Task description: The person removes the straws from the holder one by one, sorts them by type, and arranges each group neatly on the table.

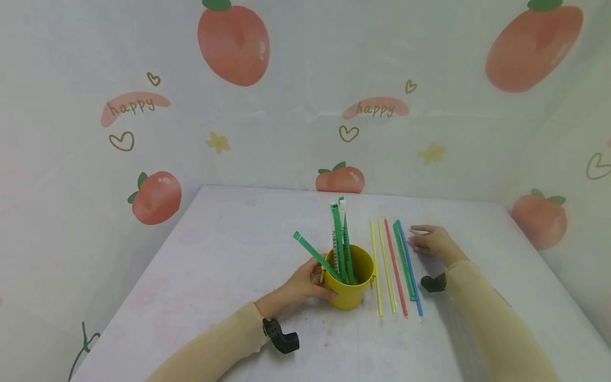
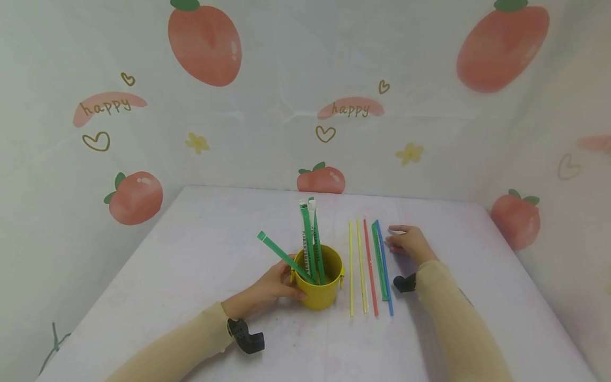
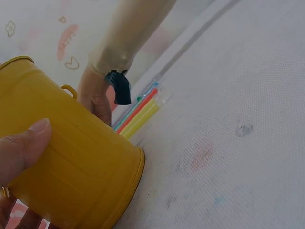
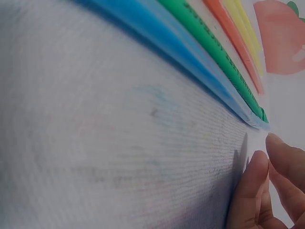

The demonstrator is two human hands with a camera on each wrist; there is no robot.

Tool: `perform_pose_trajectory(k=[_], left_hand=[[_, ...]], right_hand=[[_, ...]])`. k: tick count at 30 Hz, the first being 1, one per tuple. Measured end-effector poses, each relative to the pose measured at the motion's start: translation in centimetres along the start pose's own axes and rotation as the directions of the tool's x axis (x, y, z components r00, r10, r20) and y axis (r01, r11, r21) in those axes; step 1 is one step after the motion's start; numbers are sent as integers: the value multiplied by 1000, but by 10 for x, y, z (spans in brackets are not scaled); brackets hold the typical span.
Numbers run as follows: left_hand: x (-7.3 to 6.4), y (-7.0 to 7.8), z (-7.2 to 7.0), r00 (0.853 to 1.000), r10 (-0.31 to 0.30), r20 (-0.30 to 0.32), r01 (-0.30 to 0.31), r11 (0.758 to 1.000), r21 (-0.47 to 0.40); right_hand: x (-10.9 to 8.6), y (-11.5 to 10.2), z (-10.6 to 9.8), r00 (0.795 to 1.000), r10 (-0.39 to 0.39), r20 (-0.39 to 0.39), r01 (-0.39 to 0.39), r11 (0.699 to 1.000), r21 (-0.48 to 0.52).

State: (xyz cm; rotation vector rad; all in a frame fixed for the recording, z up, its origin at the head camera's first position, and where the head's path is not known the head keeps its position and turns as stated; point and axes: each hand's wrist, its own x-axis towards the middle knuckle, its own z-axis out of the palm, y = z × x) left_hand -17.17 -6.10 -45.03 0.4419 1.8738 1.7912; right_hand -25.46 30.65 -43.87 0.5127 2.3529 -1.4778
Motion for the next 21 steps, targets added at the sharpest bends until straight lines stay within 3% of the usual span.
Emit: perform_pose_trajectory(k=[10, 21], left_hand=[[1, -2, -1, 1000, 3, 5, -3, 1000, -3], [0, 0, 0, 1000, -11, -3, 11, 1000, -2]], right_hand=[[1, 2, -1, 1000, -27, 12, 27, 1000, -13], [-3, -4, -1, 1000, -6, -8, 6, 1000, -30]])
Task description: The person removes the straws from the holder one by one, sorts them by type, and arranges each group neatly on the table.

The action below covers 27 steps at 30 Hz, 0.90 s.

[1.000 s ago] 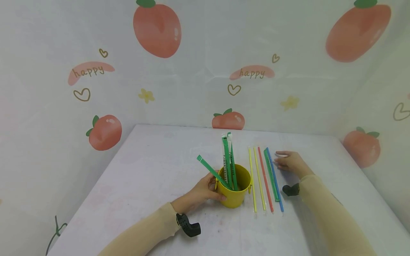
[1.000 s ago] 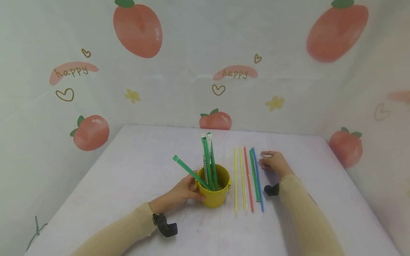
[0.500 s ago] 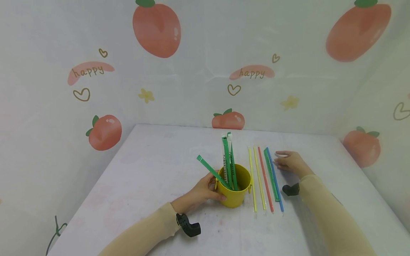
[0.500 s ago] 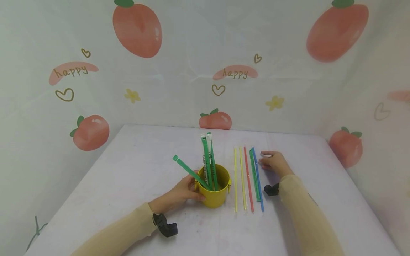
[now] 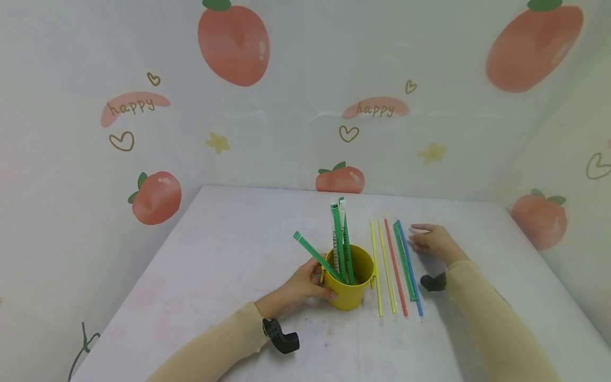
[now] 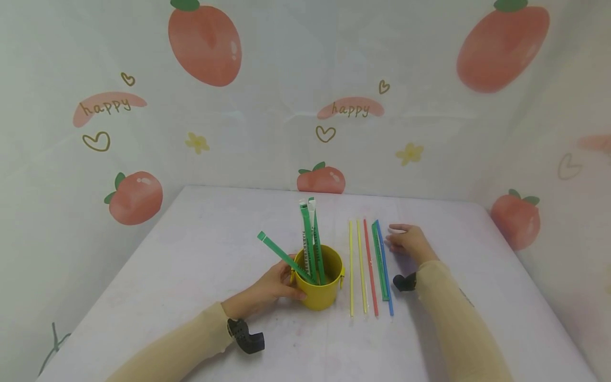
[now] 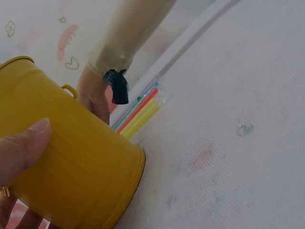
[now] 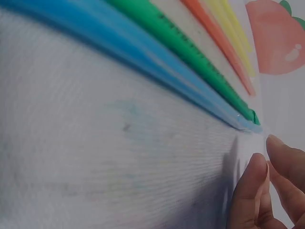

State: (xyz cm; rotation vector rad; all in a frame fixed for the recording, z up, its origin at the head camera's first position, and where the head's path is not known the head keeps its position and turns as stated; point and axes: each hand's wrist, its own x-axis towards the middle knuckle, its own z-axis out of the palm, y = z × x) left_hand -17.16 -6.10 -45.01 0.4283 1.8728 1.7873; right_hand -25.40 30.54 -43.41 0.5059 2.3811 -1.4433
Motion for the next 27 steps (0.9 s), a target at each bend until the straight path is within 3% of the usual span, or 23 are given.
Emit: perform_pose_trajectory(k=[5, 9, 13, 19, 22, 27], left_hand=[[0, 0, 0, 1000, -1, -1, 1, 1000, 1], [0, 0, 0, 1000, 6, 2, -6, 1000, 2], [-1, 1, 0, 1000, 6, 2, -6, 1000, 2], [1, 1, 1, 1000, 2, 1, -2, 1000, 0], [1, 3, 1, 1000, 2, 1, -2, 1000, -1], [2, 2, 1, 1000, 0, -1, 0, 1000, 6]], right_hand=[[-8, -6, -3, 997, -76, 25, 76, 997, -9], [-15, -13, -4, 987, -154, 43, 150, 986, 74], [-21, -21, -4, 966, -253, 58, 239, 953, 187], [-32, -39, -3, 910, -410, 57, 373, 872, 318], [-39, -49, -1, 883, -467, 51, 409, 816, 408], [-53, -65, 5, 815, -579, 31, 442, 654, 614]])
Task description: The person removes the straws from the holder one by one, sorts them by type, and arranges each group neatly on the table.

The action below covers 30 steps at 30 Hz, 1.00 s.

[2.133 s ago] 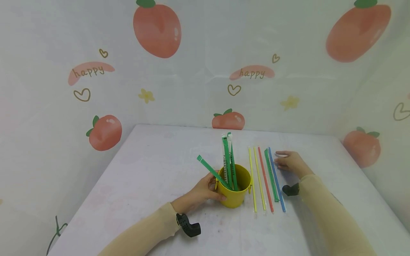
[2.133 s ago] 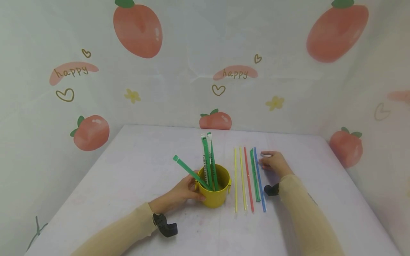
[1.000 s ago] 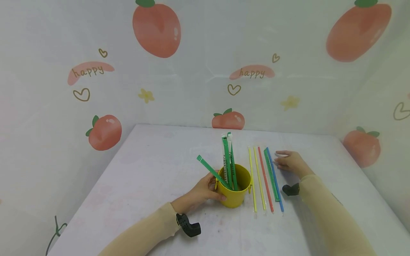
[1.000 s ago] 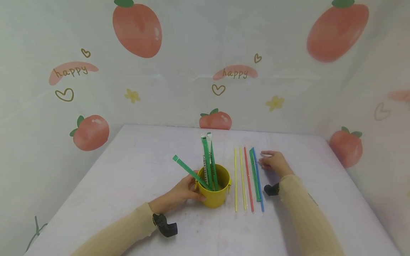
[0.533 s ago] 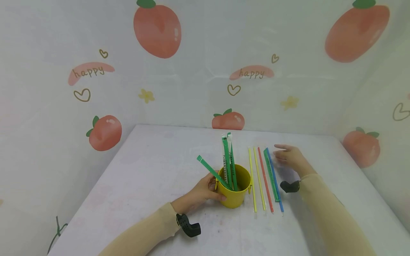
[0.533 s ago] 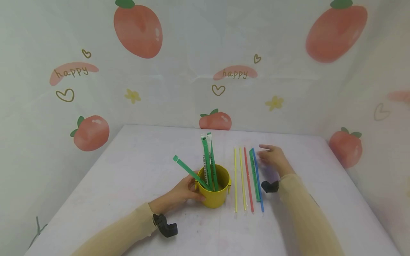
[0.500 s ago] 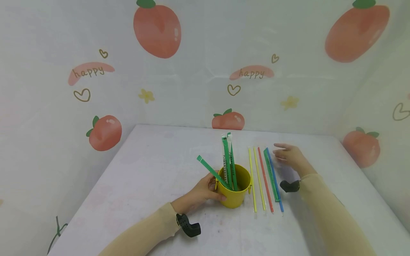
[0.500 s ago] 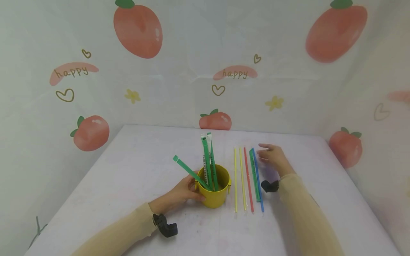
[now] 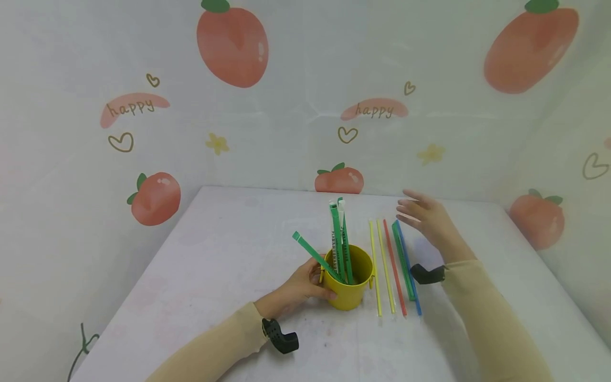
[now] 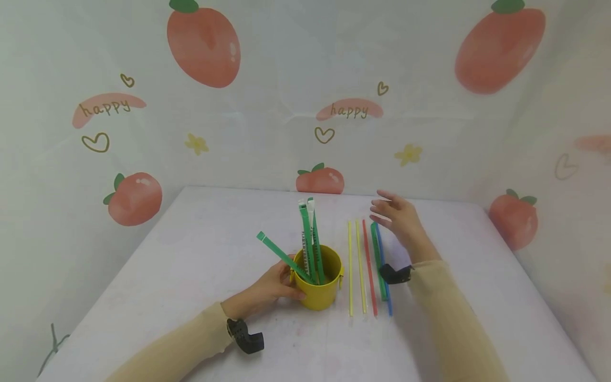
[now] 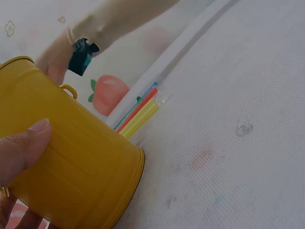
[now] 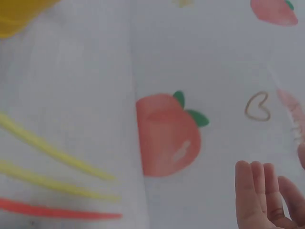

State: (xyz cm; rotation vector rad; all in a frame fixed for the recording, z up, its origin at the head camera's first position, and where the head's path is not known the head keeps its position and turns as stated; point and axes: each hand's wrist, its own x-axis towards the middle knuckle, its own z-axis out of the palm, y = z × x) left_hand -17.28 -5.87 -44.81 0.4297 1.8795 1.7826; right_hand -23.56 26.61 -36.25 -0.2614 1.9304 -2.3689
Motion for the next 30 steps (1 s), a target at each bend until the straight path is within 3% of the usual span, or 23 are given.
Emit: perform_pose_trajectory(k=[3, 15, 22, 30], left_hand=[[1, -2, 0, 1000, 2, 1, -2, 1000, -5], [2, -2, -1, 1000, 11, 5, -11, 1000, -13], [3, -4, -1, 1000, 10, 10, -10, 1000, -18], [2, -3, -1, 1000, 23, 12, -23, 1000, -3]], right_hand=[[-4, -5, 11, 997, -68, 23, 66, 994, 86], [-13, -12, 56, 987, -158, 6, 156, 979, 135], [-22, -6, 83, 990, -136, 40, 135, 991, 23], [-34, 3, 110, 978, -119, 171, 138, 985, -104]])
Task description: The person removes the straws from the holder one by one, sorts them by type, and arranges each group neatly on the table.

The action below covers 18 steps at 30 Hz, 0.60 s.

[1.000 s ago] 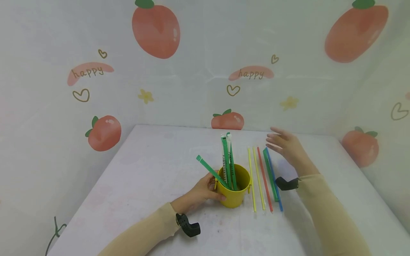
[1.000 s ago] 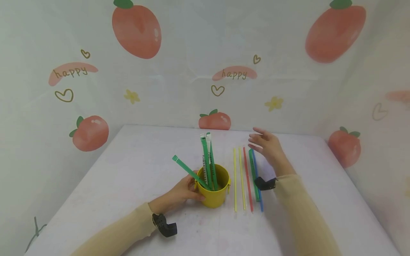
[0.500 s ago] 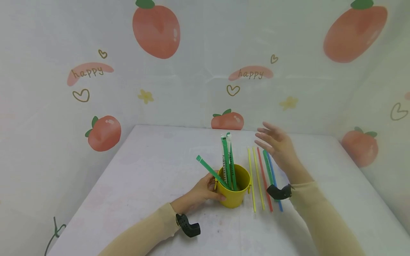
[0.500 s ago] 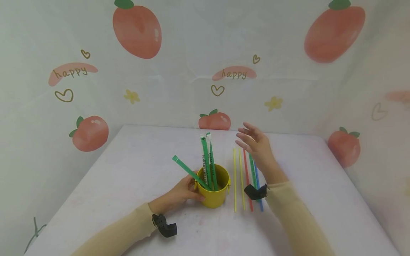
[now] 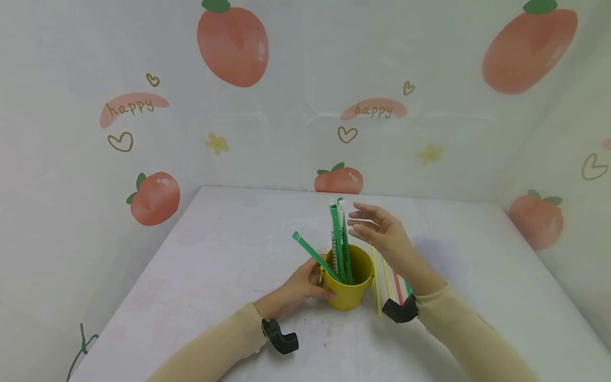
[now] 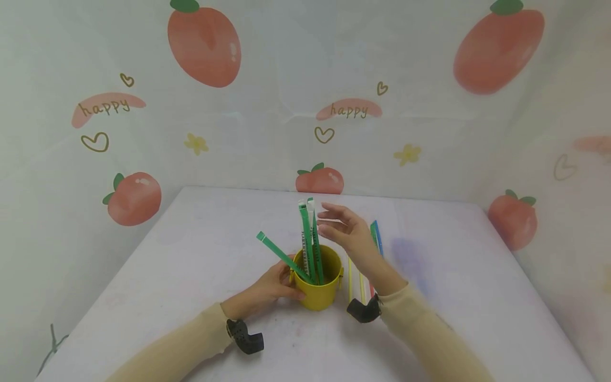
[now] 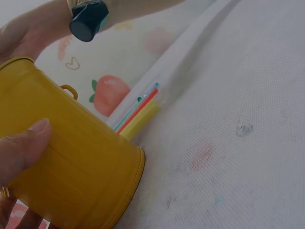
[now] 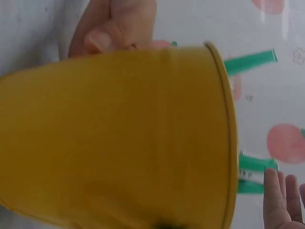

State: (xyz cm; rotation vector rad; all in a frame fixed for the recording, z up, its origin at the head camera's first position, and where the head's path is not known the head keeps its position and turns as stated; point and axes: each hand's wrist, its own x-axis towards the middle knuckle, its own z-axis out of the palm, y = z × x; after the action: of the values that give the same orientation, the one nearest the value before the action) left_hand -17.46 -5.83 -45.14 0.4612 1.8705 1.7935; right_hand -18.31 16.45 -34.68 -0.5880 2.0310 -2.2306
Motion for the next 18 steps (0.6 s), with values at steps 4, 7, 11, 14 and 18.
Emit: perform_pose_trajectory(k=[4, 7, 11, 14, 18], left_hand=[[0, 0, 0, 1000, 2, -1, -2, 1000, 13], [1, 1, 0, 1000, 9, 0, -9, 1000, 6], [1, 1, 0, 1000, 3, 0, -3, 1000, 19], [1, 1, 0, 1000, 3, 0, -3, 1000, 25], [1, 0, -1, 1000, 8, -6, -8, 1000, 16]], right_hand=[[-3, 2, 11, 999, 17, 46, -14, 997, -76], [-5, 4, 18, 997, 33, 68, -25, 992, -124], [-6, 7, 28, 994, 35, 105, -20, 989, -145], [-6, 11, 32, 991, 25, 134, -5, 989, -147], [-6, 14, 38, 987, 31, 160, -6, 988, -157]])
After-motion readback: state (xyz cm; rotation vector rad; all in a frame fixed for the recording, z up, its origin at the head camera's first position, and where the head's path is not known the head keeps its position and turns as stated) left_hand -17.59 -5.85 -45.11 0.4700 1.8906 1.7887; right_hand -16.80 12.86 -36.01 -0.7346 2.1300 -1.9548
